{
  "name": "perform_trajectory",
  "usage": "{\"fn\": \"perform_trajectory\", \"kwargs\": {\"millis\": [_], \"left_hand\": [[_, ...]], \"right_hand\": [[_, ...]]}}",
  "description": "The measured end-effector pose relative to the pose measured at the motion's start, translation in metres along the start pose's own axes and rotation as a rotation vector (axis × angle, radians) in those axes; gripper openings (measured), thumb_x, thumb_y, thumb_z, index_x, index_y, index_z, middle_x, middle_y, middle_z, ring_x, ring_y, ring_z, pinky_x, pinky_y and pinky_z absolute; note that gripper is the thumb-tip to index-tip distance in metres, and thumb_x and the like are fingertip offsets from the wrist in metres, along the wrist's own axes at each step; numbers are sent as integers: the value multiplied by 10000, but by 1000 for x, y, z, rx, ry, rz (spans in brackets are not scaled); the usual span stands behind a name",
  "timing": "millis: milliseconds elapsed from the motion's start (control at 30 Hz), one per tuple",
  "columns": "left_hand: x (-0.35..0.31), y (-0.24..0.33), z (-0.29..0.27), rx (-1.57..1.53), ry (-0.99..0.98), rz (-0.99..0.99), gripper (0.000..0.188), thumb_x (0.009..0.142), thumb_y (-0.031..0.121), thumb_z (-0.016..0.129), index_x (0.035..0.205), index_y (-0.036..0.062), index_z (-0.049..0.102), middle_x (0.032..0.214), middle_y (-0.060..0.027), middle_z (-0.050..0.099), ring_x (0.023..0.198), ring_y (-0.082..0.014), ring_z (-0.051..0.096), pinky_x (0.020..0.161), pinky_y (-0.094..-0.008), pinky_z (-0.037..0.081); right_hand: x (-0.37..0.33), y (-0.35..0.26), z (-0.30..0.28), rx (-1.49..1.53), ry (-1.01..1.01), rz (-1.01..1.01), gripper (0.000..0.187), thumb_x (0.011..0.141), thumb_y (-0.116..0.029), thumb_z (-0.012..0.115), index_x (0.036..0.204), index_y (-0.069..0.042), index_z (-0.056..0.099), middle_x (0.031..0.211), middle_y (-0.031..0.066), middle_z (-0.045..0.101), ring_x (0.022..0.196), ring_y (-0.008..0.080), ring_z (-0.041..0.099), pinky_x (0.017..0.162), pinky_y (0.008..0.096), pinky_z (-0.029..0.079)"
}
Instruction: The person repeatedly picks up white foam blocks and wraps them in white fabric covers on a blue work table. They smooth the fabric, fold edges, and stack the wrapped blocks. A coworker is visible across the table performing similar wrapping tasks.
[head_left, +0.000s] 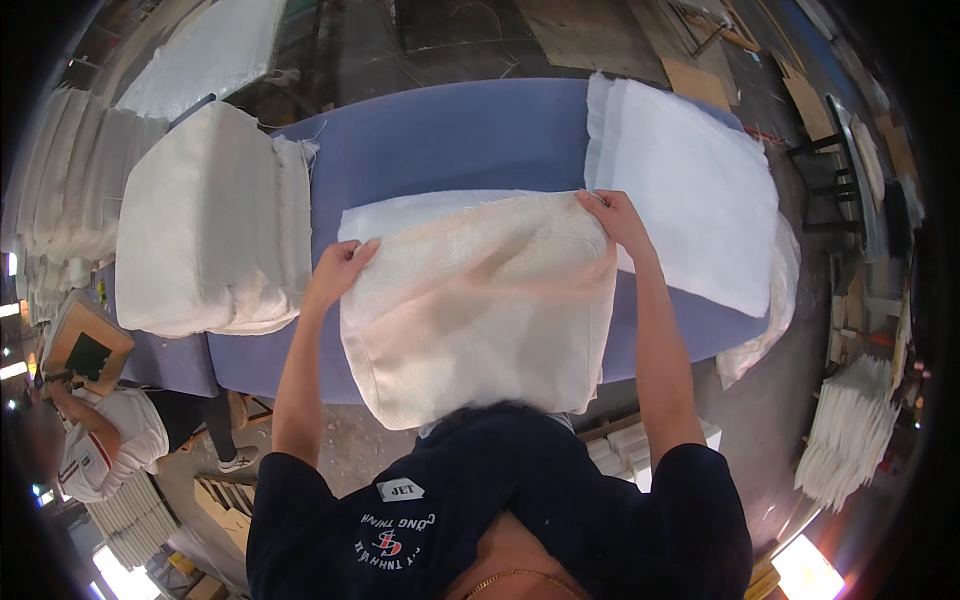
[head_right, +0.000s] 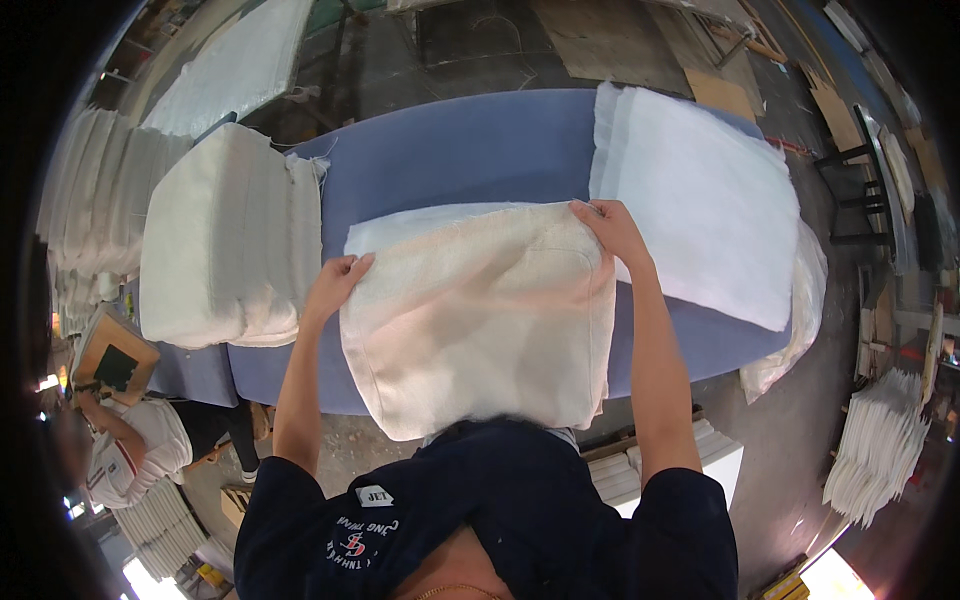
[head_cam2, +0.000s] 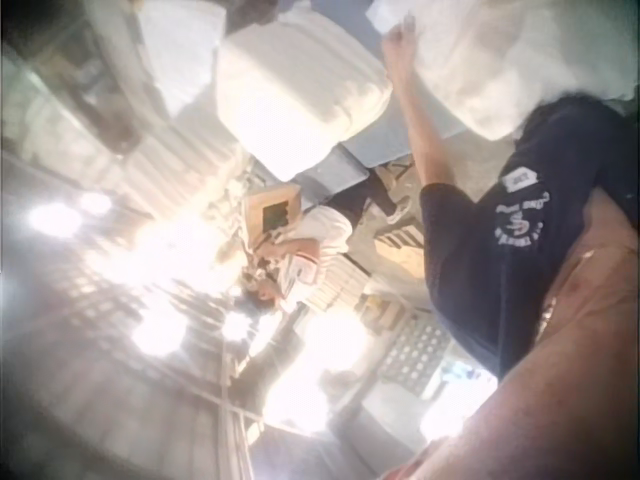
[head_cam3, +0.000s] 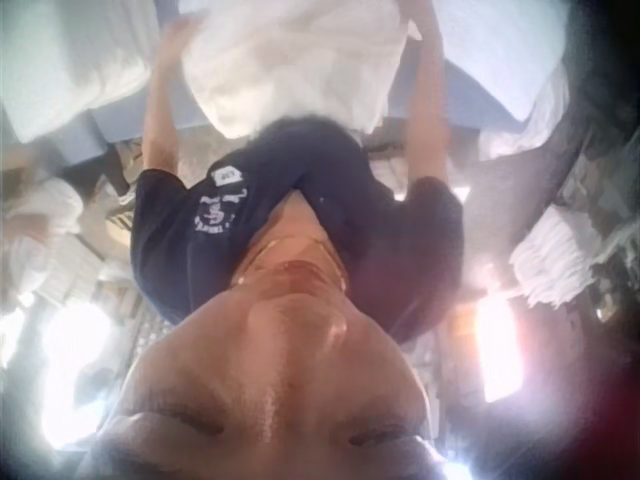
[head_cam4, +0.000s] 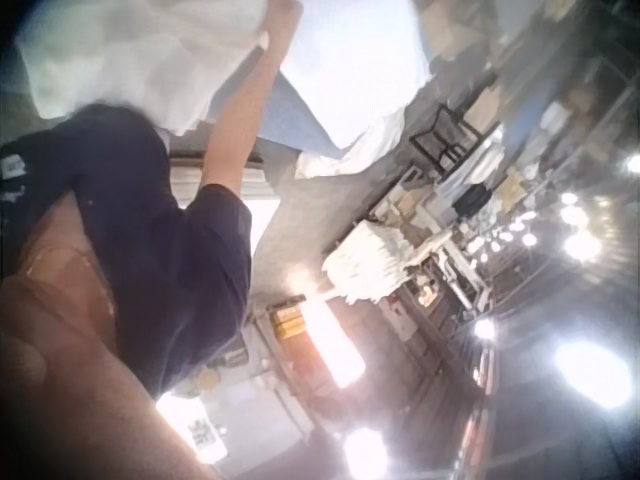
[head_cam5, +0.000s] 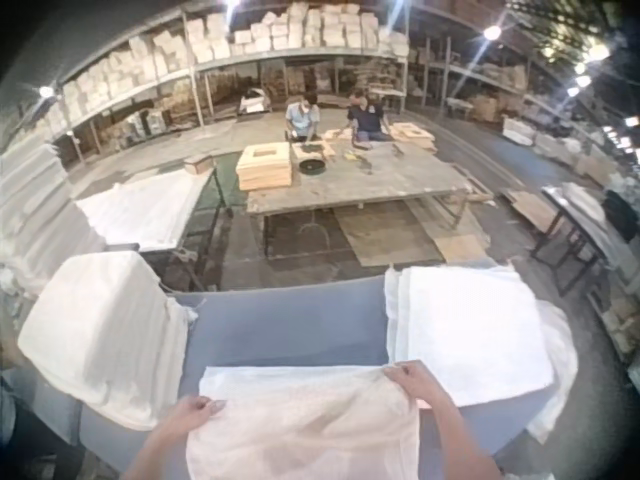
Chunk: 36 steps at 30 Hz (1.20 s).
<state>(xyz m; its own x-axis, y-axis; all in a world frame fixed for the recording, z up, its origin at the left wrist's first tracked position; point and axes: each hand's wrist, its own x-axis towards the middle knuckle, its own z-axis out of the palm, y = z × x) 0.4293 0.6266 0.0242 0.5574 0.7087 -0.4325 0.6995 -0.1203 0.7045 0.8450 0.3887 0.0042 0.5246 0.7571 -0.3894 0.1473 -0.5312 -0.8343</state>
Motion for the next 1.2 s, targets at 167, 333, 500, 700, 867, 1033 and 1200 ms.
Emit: {"fn": "perform_trajectory", "kwargs": {"millis": [167, 333, 500, 700, 867, 1033, 1200], "left_hand": [[72, -31, 17, -16, 172, -48, 550, 922, 485, 603, 715, -22, 652, 591, -53, 566, 584, -113, 498, 561, -331, 408], [123, -52, 30, 149, 233, -29, 574, 919, 496, 593, 746, -48, 660, 611, -174, 593, 550, -251, 530, 592, -402, 442], [175, -96, 30, 228, 212, -90, 563, 932, 487, 565, 767, -37, 683, 666, -253, 607, 607, -396, 583, 621, -439, 467], [181, -105, 44, 497, 185, -1, 491, 973, 400, 513, 709, 19, 676, 693, -217, 638, 665, -396, 640, 616, -453, 506], [187, -122, 58, 636, 394, 190, 459, 974, 389, 512, 663, 85, 661, 645, -139, 658, 606, -349, 657, 577, -459, 521], [178, -80, 30, 668, 338, 128, 373, 965, 392, 523, 827, 87, 687, 845, -145, 687, 778, -338, 676, 687, -451, 533], [126, -42, 37, 277, 218, 257, 394, 971, 426, 500, 1157, 106, 635, 1224, -110, 613, 1114, -307, 589, 915, -426, 483]], "right_hand": [[82, 34, 19, -287, -36, 24, 509, 888, -496, 661, 793, 3, 697, 643, 42, 606, 623, 134, 552, 600, 333, 452], [123, 67, 36, -315, -99, -34, 536, 876, -503, 665, 783, 24, 689, 636, 76, 623, 594, 171, 550, 593, 359, 445], [143, 76, 60, -356, -81, -18, 548, 887, -498, 640, 733, 27, 662, 565, 108, 563, 543, 212, 526, 564, 408, 417], [142, 97, 73, -841, 63, -286, 529, 934, -468, 577, 621, -42, 609, 614, 147, 619, 586, 349, 603, 537, 456, 452], [153, 134, 75, -959, 312, -495, 518, 927, -460, 572, 554, -103, 544, 563, 86, 594, 541, 303, 608, 488, 443, 451], [144, 79, 63, -845, 176, -202, 374, 923, -431, 584, 767, -98, 656, 820, 104, 676, 783, 316, 649, 644, 425, 491], [92, 30, 63, -466, 109, -101, 484, 906, -511, 584, 1083, -74, 694, 1132, 91, 649, 1075, 292, 604, 892, 410, 479]]}}
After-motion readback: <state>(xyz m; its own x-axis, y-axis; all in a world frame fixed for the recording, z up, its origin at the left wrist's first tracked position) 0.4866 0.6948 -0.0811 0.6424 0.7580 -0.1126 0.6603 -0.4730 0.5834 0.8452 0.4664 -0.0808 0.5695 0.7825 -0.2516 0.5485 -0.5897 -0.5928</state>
